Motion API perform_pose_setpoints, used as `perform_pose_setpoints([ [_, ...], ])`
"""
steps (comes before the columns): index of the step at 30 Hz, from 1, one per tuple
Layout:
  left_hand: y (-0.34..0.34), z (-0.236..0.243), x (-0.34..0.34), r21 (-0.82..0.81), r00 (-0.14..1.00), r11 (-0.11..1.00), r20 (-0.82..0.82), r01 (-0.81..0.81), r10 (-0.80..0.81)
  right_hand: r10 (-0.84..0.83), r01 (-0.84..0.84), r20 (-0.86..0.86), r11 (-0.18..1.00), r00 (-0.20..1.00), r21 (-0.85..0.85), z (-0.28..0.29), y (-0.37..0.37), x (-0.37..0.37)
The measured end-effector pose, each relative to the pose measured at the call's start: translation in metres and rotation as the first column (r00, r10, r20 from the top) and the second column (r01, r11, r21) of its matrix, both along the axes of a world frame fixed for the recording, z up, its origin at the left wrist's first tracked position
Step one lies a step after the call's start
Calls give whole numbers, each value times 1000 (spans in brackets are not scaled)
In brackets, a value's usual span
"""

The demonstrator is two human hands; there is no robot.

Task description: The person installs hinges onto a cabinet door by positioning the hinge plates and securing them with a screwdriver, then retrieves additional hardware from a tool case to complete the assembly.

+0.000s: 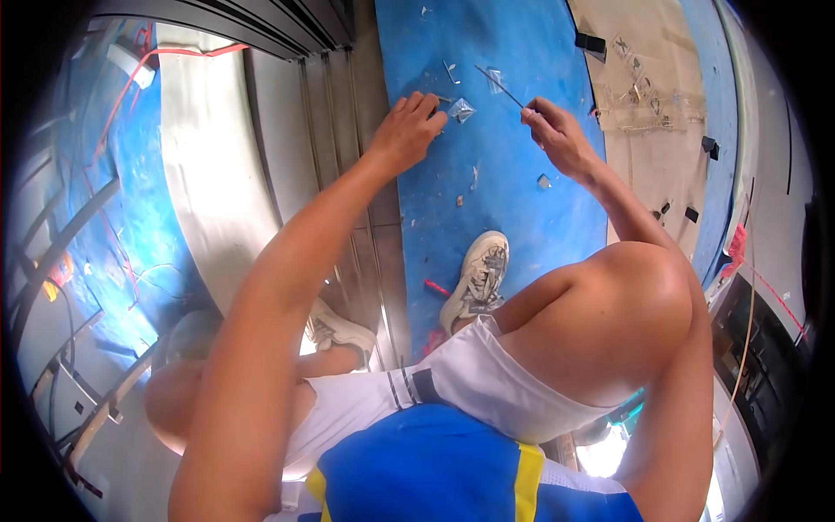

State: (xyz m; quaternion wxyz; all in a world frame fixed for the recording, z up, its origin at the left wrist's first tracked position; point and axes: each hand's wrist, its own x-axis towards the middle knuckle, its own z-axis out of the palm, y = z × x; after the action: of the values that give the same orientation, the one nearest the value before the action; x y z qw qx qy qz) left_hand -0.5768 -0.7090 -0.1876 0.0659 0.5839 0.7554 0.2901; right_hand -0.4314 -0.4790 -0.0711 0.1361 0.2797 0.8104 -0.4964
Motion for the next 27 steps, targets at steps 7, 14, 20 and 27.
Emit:
perform_pose_setpoints([
  [7,11,55,8,-33,317,876,925,-481,209,262,-182,-186,914,947,364,71,-14,-9],
  [14,-8,155,-18,94,207,901,978,-424,-4,425,-212,-277,797,862,565,148,-16,-33],
  [20,-16,180,-21,189,170,901,977,-391,-131,467,-226,-281,767,838,601,172,-30,-34],
  [27,-15,178,-20,226,242,894,960,-386,-138,465,-214,-307,775,830,594,176,-33,-35],
])
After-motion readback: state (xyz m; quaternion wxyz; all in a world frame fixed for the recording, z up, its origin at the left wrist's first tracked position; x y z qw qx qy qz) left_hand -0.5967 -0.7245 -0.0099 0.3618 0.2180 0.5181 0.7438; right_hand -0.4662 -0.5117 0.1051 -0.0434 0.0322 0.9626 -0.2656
